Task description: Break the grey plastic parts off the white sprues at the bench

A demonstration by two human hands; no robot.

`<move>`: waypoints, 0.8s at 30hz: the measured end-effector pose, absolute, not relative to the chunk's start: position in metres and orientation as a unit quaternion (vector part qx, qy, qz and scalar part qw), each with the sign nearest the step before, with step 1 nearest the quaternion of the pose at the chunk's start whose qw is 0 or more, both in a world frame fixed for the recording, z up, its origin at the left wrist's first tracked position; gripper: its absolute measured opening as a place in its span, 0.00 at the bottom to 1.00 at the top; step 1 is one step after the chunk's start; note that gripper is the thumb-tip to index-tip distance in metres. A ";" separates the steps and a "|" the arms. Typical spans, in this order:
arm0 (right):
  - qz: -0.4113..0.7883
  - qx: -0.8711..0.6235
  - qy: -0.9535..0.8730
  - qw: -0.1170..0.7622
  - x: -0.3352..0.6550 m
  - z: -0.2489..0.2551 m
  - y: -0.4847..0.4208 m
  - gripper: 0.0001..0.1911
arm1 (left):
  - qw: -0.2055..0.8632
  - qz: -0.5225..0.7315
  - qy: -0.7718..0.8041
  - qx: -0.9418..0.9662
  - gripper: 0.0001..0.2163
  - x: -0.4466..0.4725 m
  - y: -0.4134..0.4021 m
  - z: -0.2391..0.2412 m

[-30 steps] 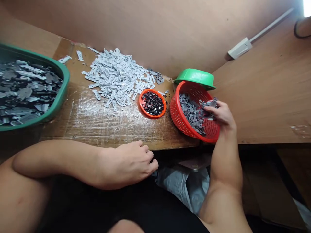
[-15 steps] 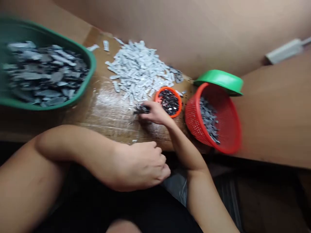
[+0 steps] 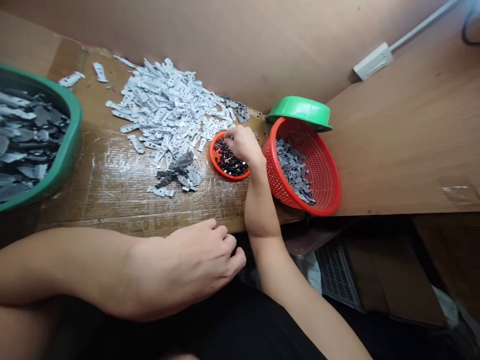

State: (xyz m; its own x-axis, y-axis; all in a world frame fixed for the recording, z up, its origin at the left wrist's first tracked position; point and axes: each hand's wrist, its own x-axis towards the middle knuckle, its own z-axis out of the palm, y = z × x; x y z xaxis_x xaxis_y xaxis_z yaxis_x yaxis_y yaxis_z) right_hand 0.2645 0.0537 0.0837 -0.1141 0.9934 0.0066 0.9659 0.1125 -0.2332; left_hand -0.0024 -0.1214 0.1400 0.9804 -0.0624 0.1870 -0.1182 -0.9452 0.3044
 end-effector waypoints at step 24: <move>0.063 -0.758 -0.648 0.030 0.322 0.029 0.108 0.19 | 0.120 -0.007 0.051 0.991 0.07 0.017 -0.078 0.137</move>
State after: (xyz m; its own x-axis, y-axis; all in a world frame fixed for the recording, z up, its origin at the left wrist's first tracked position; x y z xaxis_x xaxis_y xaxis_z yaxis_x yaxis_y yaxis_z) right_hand 0.3225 0.1081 0.0286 0.1521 0.9868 -0.0563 0.9793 -0.1582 -0.1261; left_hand 0.0175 -0.0782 0.1368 0.9947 0.0995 -0.0260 0.1029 -0.9662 0.2365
